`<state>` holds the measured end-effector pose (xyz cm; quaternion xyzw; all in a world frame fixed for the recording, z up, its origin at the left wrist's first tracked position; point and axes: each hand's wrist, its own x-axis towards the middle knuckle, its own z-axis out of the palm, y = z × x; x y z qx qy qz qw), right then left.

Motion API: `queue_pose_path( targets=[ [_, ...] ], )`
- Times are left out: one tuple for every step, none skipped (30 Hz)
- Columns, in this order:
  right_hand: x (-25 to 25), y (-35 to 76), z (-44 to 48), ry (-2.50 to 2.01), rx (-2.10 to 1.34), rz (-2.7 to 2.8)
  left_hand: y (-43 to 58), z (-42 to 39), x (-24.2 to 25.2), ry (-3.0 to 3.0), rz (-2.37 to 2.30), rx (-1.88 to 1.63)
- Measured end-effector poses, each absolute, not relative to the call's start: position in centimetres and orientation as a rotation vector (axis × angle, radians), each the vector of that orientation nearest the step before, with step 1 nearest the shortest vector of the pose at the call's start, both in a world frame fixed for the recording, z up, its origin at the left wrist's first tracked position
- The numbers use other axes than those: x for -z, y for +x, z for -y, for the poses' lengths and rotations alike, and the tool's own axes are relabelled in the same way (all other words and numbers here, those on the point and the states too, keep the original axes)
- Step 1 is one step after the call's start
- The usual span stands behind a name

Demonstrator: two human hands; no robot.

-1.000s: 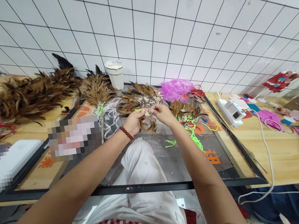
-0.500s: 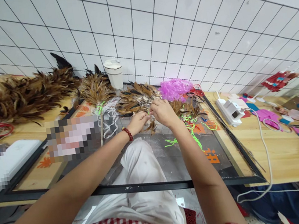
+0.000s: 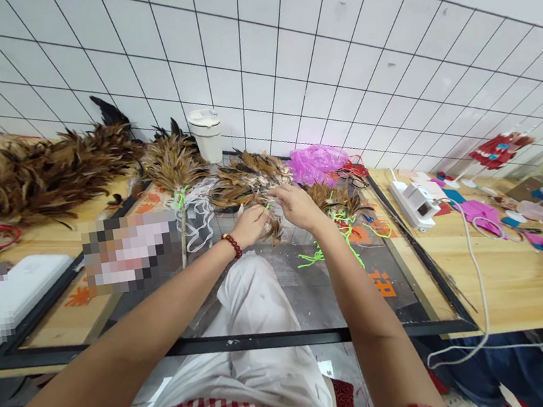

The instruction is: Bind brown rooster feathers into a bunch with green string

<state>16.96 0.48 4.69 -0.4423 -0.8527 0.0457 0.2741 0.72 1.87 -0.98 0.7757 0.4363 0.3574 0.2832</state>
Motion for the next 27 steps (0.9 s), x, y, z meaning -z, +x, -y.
queue_pose_path(
  targets=[
    [-4.6, 17.1, -0.5, -1.157, -0.153, 2.33, 0.7, -1.9, 0.9, 2.064, -1.164, -0.961],
    [-4.4, 17.1, -0.5, -1.128, -0.171, 2.36, 0.7, -1.9, 0.9, 2.058, -1.163, -0.963],
    [-4.3, 17.0, -0.5, -1.106, -0.174, 2.384, 0.7, -2.0, 0.9, 2.06, -1.165, -0.962],
    [-4.2, 16.9, -0.5, -1.101, -0.162, 2.401, 0.7, -2.0, 0.9, 2.067, -1.17, -0.958],
    [-4.2, 16.8, -0.5, -1.113, -0.135, 2.413, 0.7, -2.0, 1.0, 2.077, -1.176, -0.954],
    [-4.2, 16.7, -0.5, -1.143, -0.098, 2.417, 0.7, -2.0, 1.0, 2.083, -1.176, -0.953],
    [-4.2, 16.6, -0.5, -1.189, -0.054, 2.411, 0.7, -2.1, 1.1, 2.08, -1.165, -0.96],
    [-4.2, 16.5, -0.4, -1.242, -0.01, 2.394, 0.6, -2.2, 1.2, 2.067, -1.14, -0.976],
    [-4.2, 16.5, -0.4, -1.291, 0.026, 2.367, 0.6, -2.2, 1.2, 2.041, -1.104, -1.001],
    [-4.3, 16.6, -0.3, -1.327, 0.048, 2.338, 0.5, -2.4, 1.2, 2.003, -1.066, -1.03],
    [-4.3, 16.6, -0.3, -1.348, 0.053, 2.316, 0.4, -2.5, 1.3, 1.956, -1.03, -1.057],
    [-4.4, 16.7, -0.3, -1.357, 0.043, 2.302, 0.4, -2.6, 1.4, 1.904, -1.003, -1.077],
    [-4.4, 16.8, -0.2, -1.355, 0.024, 2.296, 0.3, -2.7, 1.4, 1.852, -0.988, -1.089],
    [-4.5, 16.9, -0.2, -1.347, 0.001, 2.297, 0.3, -2.8, 1.5, 1.8, -0.984, -1.096],
    [-4.5, 17.0, -0.2, -1.338, -0.022, 2.302, 0.3, -2.9, 1.7, 1.749, -0.984, -1.103],
    [-4.5, 17.0, -0.1, -1.332, -0.044, 2.31, 0.3, -3.0, 1.8, 1.698, -0.983, -1.113],
    [-4.5, 17.0, -0.1, -1.331, -0.064, 2.323, 0.4, -3.1, 1.9, 1.647, -0.977, -1.126],
    [-4.4, 17.0, -0.1, -1.334, -0.083, 2.338, 0.4, -3.1, 2.0, 1.594, -0.967, -1.138],
    [-4.3, 17.0, -0.1, -1.338, -0.104, 2.351, 0.4, -3.2, 2.0, 1.54, -0.952, -1.151],
    [-4.2, 17.0, -0.2, -1.338, -0.13, 2.355, 0.4, -3.1, 2.0, 1.488, -0.935, -1.16],
    [-4.1, 17.1, -0.2, -1.333, -0.163, 2.346, 0.3, -3.1, 1.9, 1.439, -0.916, -1.163],
    [-3.9, 17.1, -0.2, -1.323, -0.203, 2.323, 0.3, -3.0, 1.8, 1.395, -0.898, -1.166],
    [-3.8, 17.2, -0.2, -1.31, -0.253, 2.291, 0.2, -2.9, 1.7, 1.36, -0.88, -1.17],
    [-3.6, 17.2, -0.2, -1.296, -0.309, 2.255, 0.1, -2.9, 1.5, 1.334, -0.863, -1.18],
    [-3.3, 17.2, -0.2, -1.284, -0.365, 2.216, 0.1, -2.8, 1.4, 1.316, -0.845, -1.193],
    [-3.1, 17.2, -0.2, -1.275, -0.416, 2.173, 0.0, -2.7, 1.3, 1.306, -0.827, -1.205],
    [-2.9, 17.2, -0.1, -1.266, -0.461, 2.125, 0.0, -2.7, 1.2, 1.298, -0.808, -1.218]
  ],
)
